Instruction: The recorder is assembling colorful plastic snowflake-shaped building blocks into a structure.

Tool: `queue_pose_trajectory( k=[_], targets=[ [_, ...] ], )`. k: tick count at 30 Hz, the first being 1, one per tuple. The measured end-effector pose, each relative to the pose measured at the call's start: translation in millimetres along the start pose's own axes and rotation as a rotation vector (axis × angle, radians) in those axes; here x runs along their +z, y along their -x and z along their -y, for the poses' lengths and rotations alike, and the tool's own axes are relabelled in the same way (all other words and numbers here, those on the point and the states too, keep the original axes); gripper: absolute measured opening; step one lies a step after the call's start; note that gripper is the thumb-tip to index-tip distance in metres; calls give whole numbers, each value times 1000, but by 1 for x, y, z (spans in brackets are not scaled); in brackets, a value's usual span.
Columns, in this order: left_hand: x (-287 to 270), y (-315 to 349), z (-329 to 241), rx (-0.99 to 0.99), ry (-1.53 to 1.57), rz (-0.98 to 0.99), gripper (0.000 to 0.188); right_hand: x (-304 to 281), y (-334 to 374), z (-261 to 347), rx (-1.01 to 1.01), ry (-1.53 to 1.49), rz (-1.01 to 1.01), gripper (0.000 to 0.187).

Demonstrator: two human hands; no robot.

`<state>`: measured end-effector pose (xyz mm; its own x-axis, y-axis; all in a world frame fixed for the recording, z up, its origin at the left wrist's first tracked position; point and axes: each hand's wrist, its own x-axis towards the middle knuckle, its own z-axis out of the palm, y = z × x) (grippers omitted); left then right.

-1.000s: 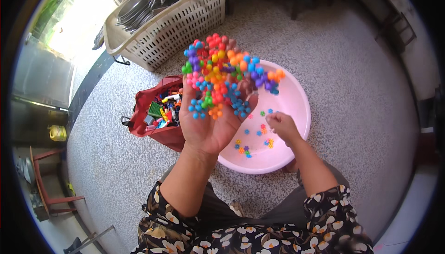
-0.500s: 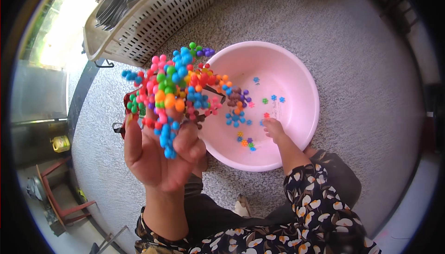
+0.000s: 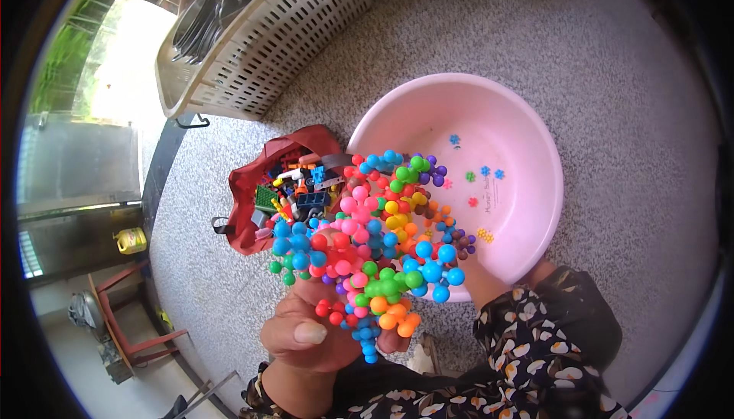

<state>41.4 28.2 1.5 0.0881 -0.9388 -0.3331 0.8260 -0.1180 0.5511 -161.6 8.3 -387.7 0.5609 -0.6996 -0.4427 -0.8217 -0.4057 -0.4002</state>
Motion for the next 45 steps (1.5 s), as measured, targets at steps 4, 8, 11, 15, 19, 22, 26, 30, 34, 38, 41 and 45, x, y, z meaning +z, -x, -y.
queue_pose_trajectory(
  k=[4, 8, 11, 15, 19, 22, 26, 30, 34, 38, 41, 45],
  targets=[
    [-9, -14, 3, -72, 35, 104, 83, 49, 7, -37, -28, -126, 2, 22],
    [-2, 3, -7, -96, 58, 128, 80, -83, 4, 50, 322, -474, 798, 42],
    [1, -2, 1, -66, 209, 291, 66, -24, 11, 17, -134, -93, 548, 58],
    [-2, 9, -5, -28, 226, 232, 60, -50, -26, 47, -10, -471, 571, 48],
    [-1, 9, -8, 28, 319, 329, 57, -77, -34, 70, 224, -1008, 601, 36],
    [-4, 6, -9, 59, 261, 393, 59, -77, -14, 21, 389, -1412, 604, 29],
    [-2, 10, -16, 89, 329, 347, 52, -111, -1, 25, 440, -1884, 574, 28],
    [-4, 6, -17, 114, 291, 364, 53, -197, 17, 72, 196, -2071, 343, 36],
    [0, 11, -18, 137, 167, 375, 54, -259, 36, 106, -147, -2227, 559, 29],
    [9, 9, -9, 148, 76, 363, 53, -293, 57, 124, -138, -2352, 549, 31],
    [16, 1, 2, 183, -76, 480, 55, -306, 74, 126, -210, -2313, 379, 35],
    [21, -6, 6, 330, -353, 536, 51, -307, 75, 135, -520, -1610, -142, 38]
  ],
)
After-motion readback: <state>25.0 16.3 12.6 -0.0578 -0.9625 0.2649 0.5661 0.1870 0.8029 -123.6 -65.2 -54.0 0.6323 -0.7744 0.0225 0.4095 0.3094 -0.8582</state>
